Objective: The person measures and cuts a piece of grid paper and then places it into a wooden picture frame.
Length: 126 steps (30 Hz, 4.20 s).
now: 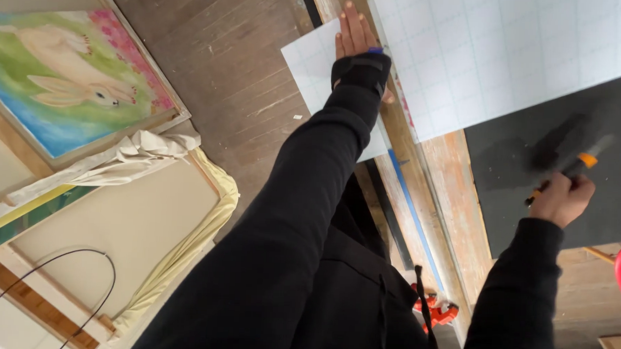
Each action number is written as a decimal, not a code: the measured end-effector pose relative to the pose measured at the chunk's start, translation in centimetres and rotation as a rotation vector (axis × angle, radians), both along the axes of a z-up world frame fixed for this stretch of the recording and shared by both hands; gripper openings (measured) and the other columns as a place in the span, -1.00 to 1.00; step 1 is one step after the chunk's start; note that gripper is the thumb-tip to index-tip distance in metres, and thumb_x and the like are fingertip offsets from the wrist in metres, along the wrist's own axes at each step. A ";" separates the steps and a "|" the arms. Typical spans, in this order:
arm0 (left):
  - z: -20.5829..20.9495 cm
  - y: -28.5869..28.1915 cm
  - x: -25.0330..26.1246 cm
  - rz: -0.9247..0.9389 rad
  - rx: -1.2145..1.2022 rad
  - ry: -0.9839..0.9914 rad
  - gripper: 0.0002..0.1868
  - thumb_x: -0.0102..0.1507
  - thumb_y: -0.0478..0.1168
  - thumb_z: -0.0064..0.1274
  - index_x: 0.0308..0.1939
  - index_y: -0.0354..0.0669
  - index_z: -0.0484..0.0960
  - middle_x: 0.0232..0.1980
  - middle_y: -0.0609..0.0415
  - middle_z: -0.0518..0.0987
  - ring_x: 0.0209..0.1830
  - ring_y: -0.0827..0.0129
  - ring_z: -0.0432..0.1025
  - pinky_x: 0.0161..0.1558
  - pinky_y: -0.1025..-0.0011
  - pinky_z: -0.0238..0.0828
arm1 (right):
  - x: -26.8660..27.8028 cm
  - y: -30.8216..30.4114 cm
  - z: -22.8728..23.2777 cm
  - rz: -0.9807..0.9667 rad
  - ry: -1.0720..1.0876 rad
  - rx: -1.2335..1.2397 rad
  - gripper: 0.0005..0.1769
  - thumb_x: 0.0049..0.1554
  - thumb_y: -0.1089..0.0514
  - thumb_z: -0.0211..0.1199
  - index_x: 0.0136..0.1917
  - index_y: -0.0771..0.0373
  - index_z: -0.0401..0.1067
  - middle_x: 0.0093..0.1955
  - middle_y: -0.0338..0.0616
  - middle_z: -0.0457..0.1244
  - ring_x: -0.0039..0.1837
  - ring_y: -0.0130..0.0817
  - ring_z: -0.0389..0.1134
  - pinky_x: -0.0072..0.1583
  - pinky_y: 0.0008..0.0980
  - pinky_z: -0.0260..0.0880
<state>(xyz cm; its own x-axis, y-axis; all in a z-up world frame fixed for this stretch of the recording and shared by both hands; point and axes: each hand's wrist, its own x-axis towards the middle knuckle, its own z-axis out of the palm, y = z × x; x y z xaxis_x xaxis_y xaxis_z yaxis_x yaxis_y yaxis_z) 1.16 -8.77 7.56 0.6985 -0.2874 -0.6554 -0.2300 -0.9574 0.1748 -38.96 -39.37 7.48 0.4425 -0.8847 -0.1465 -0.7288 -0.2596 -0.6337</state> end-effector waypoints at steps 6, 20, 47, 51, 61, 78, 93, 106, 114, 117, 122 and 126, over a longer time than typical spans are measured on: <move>0.4 0.1 0.4 -0.059 0.017 0.021 0.88 -0.41 0.36 0.58 0.53 -0.57 -0.40 0.61 -0.49 -0.52 0.70 -0.24 -0.49 0.66 0.09 -0.43 | 14.6 11.5 6.5 -0.300 -0.334 0.524 -0.56 0.39 -0.05 -0.20 0.30 0.24 0.30 -0.20 -0.16 0.32 -0.37 -0.47 0.18 -0.35 -0.43 0.12; -5.8 0.2 -1.4 0.002 -0.189 -0.200 0.73 -0.28 0.24 0.58 0.49 -0.60 -0.37 0.59 -0.48 -0.49 0.66 -0.26 -0.48 0.59 0.04 -0.39 | 33.6 20.8 3.6 0.843 0.042 0.108 -0.38 0.36 0.27 0.15 0.61 0.17 0.02 -0.13 0.14 0.39 -0.09 0.07 0.49 -0.10 -0.07 0.48; -5.9 1.5 -2.5 -0.059 -0.159 -0.186 0.37 0.10 0.09 0.38 0.56 -0.53 -0.31 0.65 -0.42 -0.46 0.70 -0.15 -0.48 0.64 0.11 -0.36 | 36.1 21.0 3.6 0.940 0.110 0.080 -0.57 0.43 0.19 0.04 0.54 0.11 0.21 -0.05 0.16 0.37 -0.06 0.08 0.47 -0.06 -0.03 0.48; -11.5 0.6 -3.4 0.002 -0.179 -0.873 0.59 0.01 0.06 0.61 0.59 -0.49 -0.43 0.71 -0.38 -0.56 0.75 -0.10 -0.58 0.66 0.16 -0.42 | 36.2 21.1 3.7 0.938 0.107 0.099 -0.60 0.44 0.19 -0.01 0.53 0.14 0.22 -0.04 0.16 0.37 -0.05 0.09 0.46 -0.06 -0.03 0.46; -2.0 1.6 -0.4 -0.025 -0.192 -0.045 0.63 -0.22 0.17 0.54 0.54 -0.57 -0.28 0.62 -0.47 -0.41 0.70 -0.22 -0.43 0.64 0.08 -0.31 | 36.9 21.3 3.2 0.929 0.107 0.107 -0.61 0.45 0.19 -0.02 0.53 0.13 0.20 -0.03 0.18 0.37 -0.04 0.09 0.47 -0.05 -0.03 0.47; -8.0 1.0 -2.0 -0.019 -0.197 -0.267 -0.20 0.43 -0.09 -0.20 0.57 -0.52 -0.16 0.65 -0.39 -0.35 0.71 -0.16 -0.35 0.65 0.07 -0.25 | 35.4 21.4 3.0 0.900 0.056 0.126 -0.59 0.43 0.22 0.00 0.53 0.12 0.19 0.11 0.24 0.37 0.09 0.19 0.46 0.04 0.01 0.50; -2.8 1.6 -0.4 -0.020 -0.176 -0.086 0.62 -0.16 0.20 0.51 0.52 -0.56 -0.36 0.62 -0.43 -0.42 0.68 -0.24 -0.44 0.63 0.05 -0.37 | 32.6 20.9 3.9 0.916 0.054 0.117 -0.57 0.42 0.23 -0.02 0.54 0.15 0.20 0.03 0.21 0.35 0.01 0.18 0.44 -0.01 0.03 0.45; 0.1 2.0 0.1 -0.021 -0.208 -0.033 0.75 -0.28 0.34 0.56 0.53 -0.49 -0.35 0.63 -0.41 -0.37 0.69 -0.22 -0.43 0.63 0.02 -0.39 | 27.6 20.6 4.9 0.855 0.032 0.179 -0.56 0.40 0.24 0.04 0.52 0.12 0.24 0.18 0.15 0.36 0.14 0.12 0.44 0.11 -0.05 0.47; 0.3 1.5 0.5 -0.037 -0.121 0.041 0.74 -0.24 0.37 0.54 0.54 -0.49 -0.36 0.63 -0.42 -0.33 0.68 -0.22 -0.42 0.63 0.04 -0.43 | 25.1 20.3 5.0 0.840 0.038 0.231 -0.55 0.38 0.25 0.03 0.52 0.14 0.24 0.25 0.18 0.34 0.23 0.16 0.40 0.18 -0.06 0.44; -1.9 1.9 0.0 -0.045 -0.143 0.006 0.73 -0.24 0.38 0.53 0.54 -0.48 -0.35 0.63 -0.43 -0.31 0.68 -0.22 -0.40 0.63 0.03 -0.43 | 24.3 20.2 5.6 0.840 0.065 0.234 -0.55 0.39 0.24 0.02 0.53 0.16 0.23 0.24 0.19 0.33 0.23 0.16 0.39 0.20 -0.06 0.43; -4.0 2.3 -0.6 -0.063 -0.195 -0.068 0.71 -0.22 0.39 0.52 0.53 -0.48 -0.33 0.62 -0.43 -0.27 0.68 -0.23 -0.37 0.63 0.01 -0.44 | 22.4 19.9 5.9 0.853 0.067 0.249 -0.55 0.40 0.23 0.02 0.54 0.20 0.21 0.27 0.22 0.32 0.25 0.17 0.38 0.22 -0.06 0.41; -4.5 2.6 -0.8 -0.078 -0.246 -0.143 0.69 -0.20 0.40 0.52 0.53 -0.47 -0.32 0.62 -0.44 -0.22 0.67 -0.23 -0.34 0.63 -0.01 -0.44 | 21.3 20.0 6.6 0.817 0.078 0.281 -0.56 0.40 0.21 0.02 0.53 0.20 0.23 0.28 0.22 0.32 0.24 0.15 0.39 0.21 -0.09 0.41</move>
